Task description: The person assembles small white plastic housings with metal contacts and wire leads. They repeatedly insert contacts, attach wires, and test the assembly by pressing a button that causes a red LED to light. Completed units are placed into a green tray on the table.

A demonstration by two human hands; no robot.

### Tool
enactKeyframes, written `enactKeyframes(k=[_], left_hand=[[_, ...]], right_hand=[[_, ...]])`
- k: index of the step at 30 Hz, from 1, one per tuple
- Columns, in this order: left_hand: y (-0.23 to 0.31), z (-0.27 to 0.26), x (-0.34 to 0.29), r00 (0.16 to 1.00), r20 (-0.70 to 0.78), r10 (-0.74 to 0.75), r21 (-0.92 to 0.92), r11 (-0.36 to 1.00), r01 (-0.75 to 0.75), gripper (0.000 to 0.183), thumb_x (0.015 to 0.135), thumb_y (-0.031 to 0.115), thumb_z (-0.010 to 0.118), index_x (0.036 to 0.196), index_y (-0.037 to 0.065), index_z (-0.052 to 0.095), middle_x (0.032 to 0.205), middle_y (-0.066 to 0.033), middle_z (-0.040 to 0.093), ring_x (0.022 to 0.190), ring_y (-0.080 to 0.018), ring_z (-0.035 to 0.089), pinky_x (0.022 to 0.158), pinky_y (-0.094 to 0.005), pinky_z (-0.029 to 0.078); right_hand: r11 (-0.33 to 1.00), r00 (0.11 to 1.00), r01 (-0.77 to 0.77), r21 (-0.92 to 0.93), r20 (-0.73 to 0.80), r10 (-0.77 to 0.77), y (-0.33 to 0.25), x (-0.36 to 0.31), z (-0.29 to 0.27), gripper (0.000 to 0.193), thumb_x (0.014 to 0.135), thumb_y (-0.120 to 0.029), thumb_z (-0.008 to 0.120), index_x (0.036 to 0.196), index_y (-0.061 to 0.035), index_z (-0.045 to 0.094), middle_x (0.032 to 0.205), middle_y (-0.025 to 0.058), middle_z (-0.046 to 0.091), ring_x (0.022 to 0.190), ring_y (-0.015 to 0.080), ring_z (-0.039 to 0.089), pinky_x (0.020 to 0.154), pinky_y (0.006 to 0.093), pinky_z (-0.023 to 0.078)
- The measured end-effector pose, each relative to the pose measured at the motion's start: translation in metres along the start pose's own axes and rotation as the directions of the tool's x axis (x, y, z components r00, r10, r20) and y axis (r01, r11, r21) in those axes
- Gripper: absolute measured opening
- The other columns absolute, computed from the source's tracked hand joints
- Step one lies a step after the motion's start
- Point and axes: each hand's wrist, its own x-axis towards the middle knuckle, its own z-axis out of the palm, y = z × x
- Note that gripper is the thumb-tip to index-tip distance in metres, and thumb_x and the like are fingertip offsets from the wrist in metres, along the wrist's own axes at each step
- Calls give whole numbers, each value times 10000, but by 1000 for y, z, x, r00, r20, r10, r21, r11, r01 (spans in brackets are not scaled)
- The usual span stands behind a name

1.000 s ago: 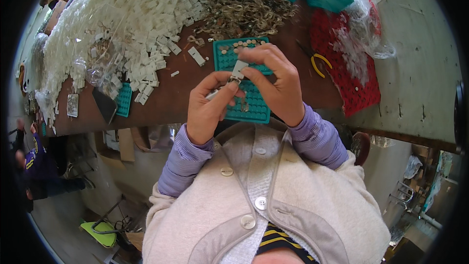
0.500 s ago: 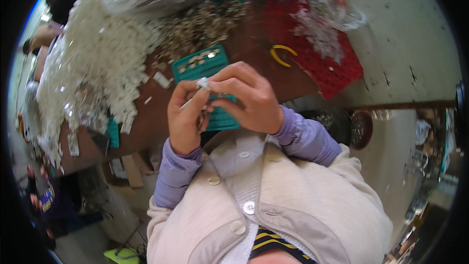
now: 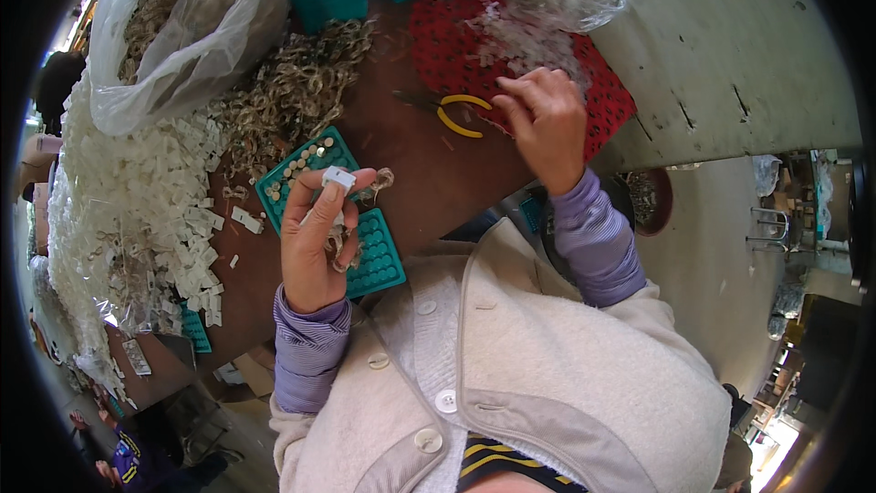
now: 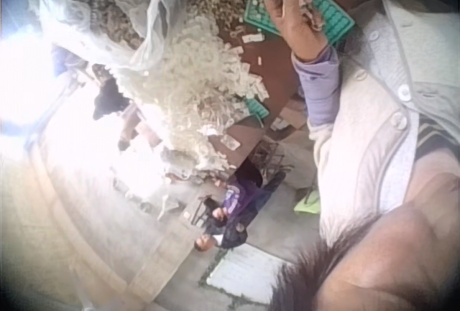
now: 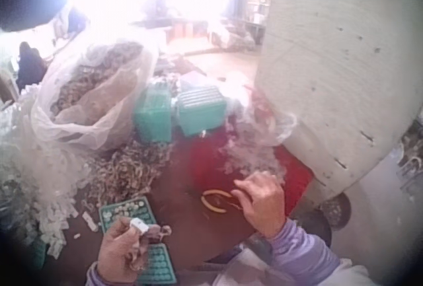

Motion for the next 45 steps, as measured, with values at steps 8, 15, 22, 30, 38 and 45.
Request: enactKeyframes(k=[8, 15, 22, 30, 38, 45], left_hand=[[5, -3, -10, 990, 129, -66, 3, 998, 66, 413, 1122, 234, 588, 1482, 34, 620, 1258, -147, 774, 609, -19, 543, 450, -177, 388], [5, 1, -27, 962, 214, -170, 18, 985, 170, 376, 1116, 237, 626, 1442, 49, 649, 1101, -40, 752, 769, -13, 604, 475, -168, 425], [2, -15, -40, 983, 168, -69, 41, 997, 63, 206, 1122, 260, 630, 1176, 65, 668, 898, -13, 703, 646, -11, 575, 455, -170, 398], [3, -40, -37, 981, 191, -11, -182, 982, 47, 355, 1141, 413, 536, 1095, 77, 643, 1041, -79, 708, 787, -69, 611, 469, -206, 437], [17, -47, -30, 992, 121, 45, -417, 909, 9, 557, 1144, 512, 404, 1069, 39, 690, 997, -120, 699, 754, -145, 658, 484, -269, 505], [7, -53, -22, 994, 105, 28, -322, 947, 7, 375, 1118, 408, 597, 1004, 68, 709, 925, -67, 695, 835, -153, 687, 519, -256, 541]], right_hand=[[995, 992, -26, 95, 129, 13, -3, 10, 5, 43, 906, -88, 767, 918, -82, 726, 923, 71, 710, 915, 293, 670, 873, 432, 487], [721, 934, 222, 656, 69, -351, -117, 5, -2, 167, 921, -19, 740, 984, -72, 596, 1008, 87, 713, 951, 299, 673, 998, 472, 496], [688, 878, 300, 661, 91, -471, -137, 5, -8, 170, 914, -23, 731, 948, -65, 569, 993, 99, 679, 934, 327, 655, 1016, 499, 508], [626, 918, 117, 771, 156, -363, -146, 15, 25, 168, 899, -142, 819, 974, -70, 687, 976, 89, 694, 921, 307, 678, 839, 417, 499], [843, 845, 439, 310, 176, -505, -109, 68, 109, 202, 920, -174, 791, 1082, -65, 740, 1010, 133, 690, 976, 365, 686, 841, 471, 532], [817, 939, 60, 574, 246, -241, -77, 58, 71, 102, 909, -39, 741, 988, -26, 679, 996, 112, 720, 895, 342, 695, 803, 424, 561]])
